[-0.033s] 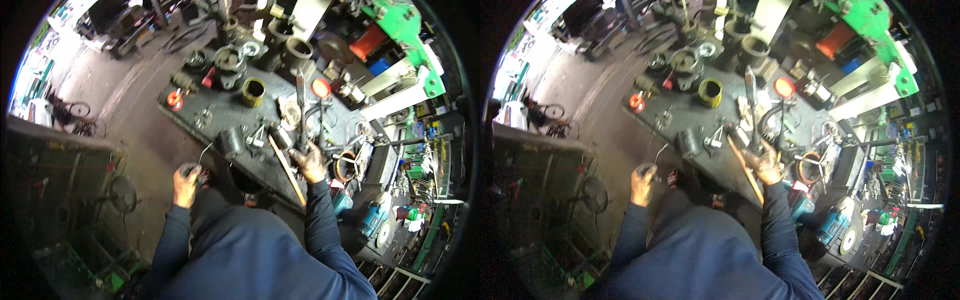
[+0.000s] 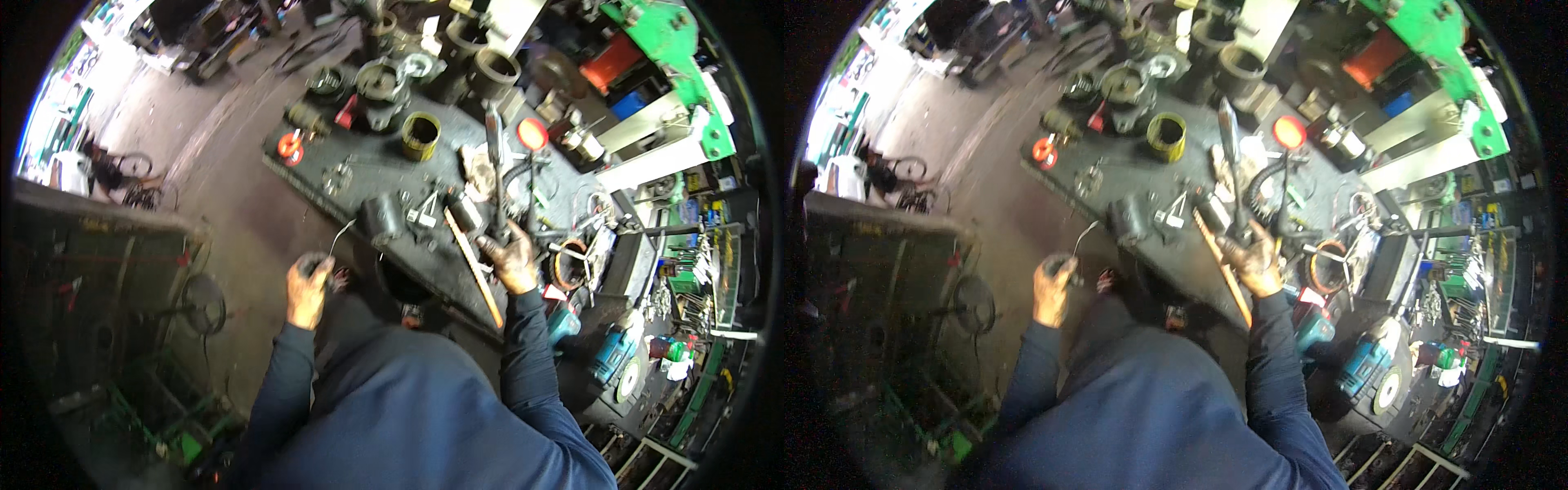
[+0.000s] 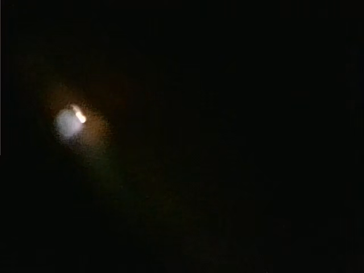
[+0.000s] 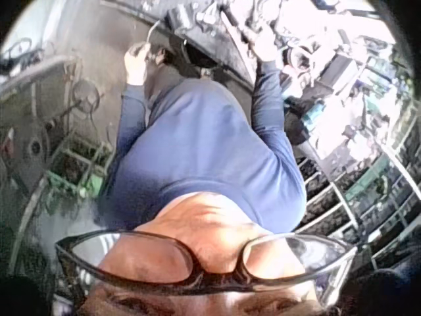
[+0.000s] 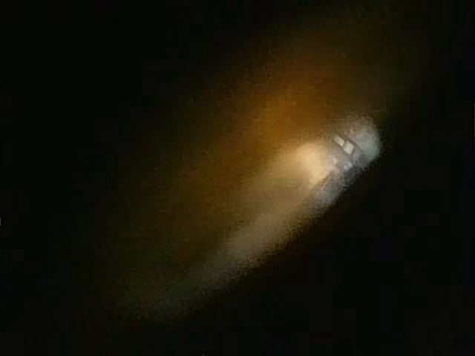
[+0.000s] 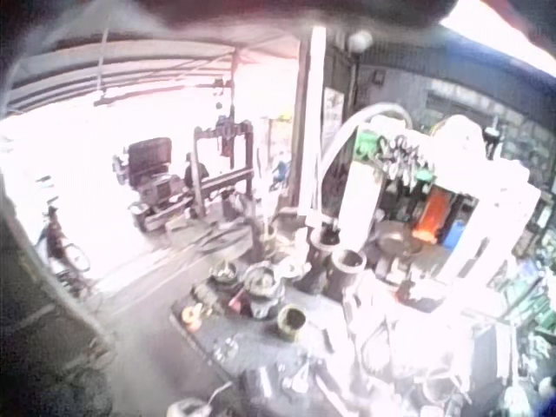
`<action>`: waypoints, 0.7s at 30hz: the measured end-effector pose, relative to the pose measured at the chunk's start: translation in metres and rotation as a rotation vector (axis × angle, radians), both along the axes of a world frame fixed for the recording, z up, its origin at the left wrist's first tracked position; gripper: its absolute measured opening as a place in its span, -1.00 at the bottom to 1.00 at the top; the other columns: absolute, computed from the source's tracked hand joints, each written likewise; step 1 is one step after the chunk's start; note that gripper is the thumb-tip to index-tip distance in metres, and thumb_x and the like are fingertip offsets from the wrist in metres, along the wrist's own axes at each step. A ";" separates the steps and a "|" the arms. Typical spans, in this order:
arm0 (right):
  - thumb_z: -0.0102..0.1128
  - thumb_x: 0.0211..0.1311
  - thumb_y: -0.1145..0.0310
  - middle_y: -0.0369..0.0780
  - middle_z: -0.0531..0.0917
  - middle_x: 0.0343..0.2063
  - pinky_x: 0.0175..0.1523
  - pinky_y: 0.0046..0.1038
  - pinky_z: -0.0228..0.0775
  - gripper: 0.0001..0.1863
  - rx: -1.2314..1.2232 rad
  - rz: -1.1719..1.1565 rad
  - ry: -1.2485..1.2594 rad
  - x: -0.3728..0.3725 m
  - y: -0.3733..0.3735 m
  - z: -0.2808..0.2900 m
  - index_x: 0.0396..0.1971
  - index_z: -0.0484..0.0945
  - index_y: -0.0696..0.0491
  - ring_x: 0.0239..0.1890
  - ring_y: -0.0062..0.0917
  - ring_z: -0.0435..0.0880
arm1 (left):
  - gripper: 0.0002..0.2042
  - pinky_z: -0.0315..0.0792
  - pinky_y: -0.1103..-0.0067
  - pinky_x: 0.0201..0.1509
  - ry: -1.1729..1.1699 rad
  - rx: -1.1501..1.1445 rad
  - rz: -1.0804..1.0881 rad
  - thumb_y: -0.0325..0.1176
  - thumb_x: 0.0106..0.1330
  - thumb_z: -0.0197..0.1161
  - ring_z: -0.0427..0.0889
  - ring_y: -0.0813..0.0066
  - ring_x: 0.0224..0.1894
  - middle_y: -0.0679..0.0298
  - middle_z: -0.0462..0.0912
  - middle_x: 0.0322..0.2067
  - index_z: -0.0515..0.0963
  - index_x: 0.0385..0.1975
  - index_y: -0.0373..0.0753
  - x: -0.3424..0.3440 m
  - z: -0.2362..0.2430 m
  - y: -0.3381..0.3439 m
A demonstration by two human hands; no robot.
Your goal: The person uses a screwdriver to manipulate a small metal component on a cluttered workbench. They repeatedly pick up the part, adjust it, and use the tool to pry or tighten elements within the assembly.
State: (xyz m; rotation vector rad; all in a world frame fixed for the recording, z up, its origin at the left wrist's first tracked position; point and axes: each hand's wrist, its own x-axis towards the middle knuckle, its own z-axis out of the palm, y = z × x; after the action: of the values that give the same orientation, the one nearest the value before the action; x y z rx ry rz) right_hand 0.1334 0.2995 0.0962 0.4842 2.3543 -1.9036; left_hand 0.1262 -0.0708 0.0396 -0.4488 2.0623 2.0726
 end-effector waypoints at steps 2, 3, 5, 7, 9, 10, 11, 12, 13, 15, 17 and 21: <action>0.58 0.17 0.27 -0.16 0.71 -0.36 -0.17 -0.37 0.53 -0.53 0.262 -0.077 -0.098 0.017 -0.001 -0.004 -0.09 0.61 0.29 -0.32 -0.51 0.64 | -0.78 0.51 0.62 -0.35 0.027 0.038 0.031 -0.29 0.38 0.44 0.55 0.65 -0.43 0.37 0.61 -0.43 0.62 -0.28 -0.33 0.006 0.000 0.010; 0.57 0.18 0.27 -0.15 0.71 -0.36 -0.16 -0.34 0.51 -0.53 0.351 -0.081 -0.042 0.031 0.009 -0.021 -0.10 0.60 0.31 -0.32 -0.48 0.64 | -0.79 0.52 0.64 -0.39 0.045 0.016 0.033 -0.31 0.36 0.46 0.55 0.67 -0.44 0.39 0.61 -0.44 0.62 -0.30 -0.32 0.008 -0.003 0.014; 0.46 0.26 0.31 -0.13 0.67 -0.35 -0.07 -0.33 0.46 -0.61 0.322 -0.073 -0.119 0.056 0.019 -0.024 -0.10 0.59 0.31 -0.27 -0.49 0.55 | -0.79 0.55 0.61 -0.34 0.009 -0.031 0.021 -0.29 0.34 0.49 0.54 0.65 -0.42 0.41 0.59 -0.43 0.62 -0.29 -0.26 0.015 -0.007 0.013; 0.35 0.41 0.28 -0.41 0.50 -0.50 -0.44 -0.56 0.21 -0.68 0.424 -0.031 0.016 0.080 0.023 -0.021 -0.07 0.58 0.23 -0.51 -0.74 0.38 | -0.80 0.53 0.63 -0.36 -0.009 -0.088 0.000 -0.31 0.35 0.49 0.52 0.68 -0.43 0.43 0.58 -0.45 0.61 -0.30 -0.27 0.015 -0.010 0.018; 0.26 0.47 0.19 -0.35 0.54 -0.44 -0.35 -0.52 0.28 -0.60 0.399 0.045 -0.006 0.108 0.030 -0.011 -0.03 0.58 0.28 -0.43 -0.69 0.41 | -0.83 0.49 0.63 -0.37 -0.004 -0.116 -0.029 -0.37 0.35 0.47 0.50 0.69 -0.45 0.44 0.58 -0.47 0.60 -0.35 -0.28 0.021 -0.016 0.019; 0.22 0.49 0.17 -0.29 0.58 -0.38 -0.28 -0.50 0.34 -0.56 0.516 0.046 0.009 0.118 0.026 -0.003 -0.01 0.56 0.33 -0.37 -0.62 0.45 | -0.84 0.49 0.60 -0.38 0.042 -0.144 -0.055 -0.41 0.35 0.46 0.51 0.69 -0.45 0.43 0.59 -0.47 0.59 -0.37 -0.30 0.023 -0.028 0.018; 0.24 0.47 0.21 -0.22 0.62 -0.34 -0.20 -0.45 0.42 -0.57 0.478 0.069 -0.172 0.127 0.027 0.007 0.02 0.56 0.33 -0.32 -0.56 0.51 | -0.85 0.49 0.58 -0.39 0.088 -0.172 -0.081 -0.44 0.34 0.45 0.51 0.69 -0.46 0.42 0.60 -0.48 0.59 -0.38 -0.31 0.025 -0.042 0.018; 0.25 0.44 0.24 -0.13 0.64 -0.37 -0.19 -0.36 0.44 -0.63 0.525 0.064 -0.154 0.134 0.022 0.006 -0.03 0.59 0.28 -0.33 -0.49 0.57 | -0.84 0.49 0.54 -0.37 0.165 -0.216 -0.070 -0.46 0.31 0.46 0.52 0.65 -0.46 0.39 0.60 -0.51 0.58 -0.41 -0.32 0.024 -0.052 0.020; 0.27 0.41 0.26 -0.05 0.67 -0.40 -0.17 -0.28 0.47 -0.69 0.572 0.060 -0.136 0.140 0.017 0.005 -0.09 0.62 0.23 -0.34 -0.42 0.62 | -0.84 0.49 0.55 -0.37 0.171 -0.228 -0.080 -0.46 0.30 0.46 0.53 0.64 -0.46 0.37 0.60 -0.51 0.58 -0.42 -0.31 0.026 -0.060 0.022; 0.40 0.29 0.27 0.03 0.70 -0.36 -0.18 -0.18 0.52 -0.68 0.719 0.142 -0.117 0.147 0.009 0.002 -0.12 0.63 0.18 -0.35 -0.14 0.73 | -0.83 0.48 0.55 -0.36 0.183 -0.253 -0.097 -0.46 0.28 0.47 0.54 0.61 -0.46 0.32 0.61 -0.52 0.58 -0.43 -0.31 0.030 -0.073 0.027; 0.42 0.24 0.27 0.04 0.71 -0.34 -0.15 -0.12 0.55 -0.66 0.835 0.239 -0.139 0.144 -0.003 -0.003 -0.09 0.63 0.15 -0.27 0.00 0.73 | -0.83 0.48 0.51 -0.36 0.237 -0.297 -0.112 -0.42 0.29 0.45 0.55 0.52 -0.50 0.25 0.61 -0.50 0.57 -0.42 -0.30 0.030 -0.084 0.035; 0.43 0.19 0.31 -0.01 0.70 -0.32 -0.16 -0.20 0.57 -0.67 0.997 0.305 -0.004 0.136 -0.032 -0.017 -0.12 0.62 0.17 -0.26 -0.05 0.72 | -0.82 0.49 0.40 -0.25 0.384 -0.440 -0.133 -0.37 0.33 0.41 0.60 0.23 -0.39 0.17 0.61 -0.39 0.54 -0.37 -0.30 0.020 -0.075 0.051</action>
State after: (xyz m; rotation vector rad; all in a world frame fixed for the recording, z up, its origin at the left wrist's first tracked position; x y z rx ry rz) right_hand 0.2694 0.2677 0.0792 0.1348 2.9969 -0.5077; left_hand 0.1461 -0.0202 -0.0353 0.0429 2.6978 1.7264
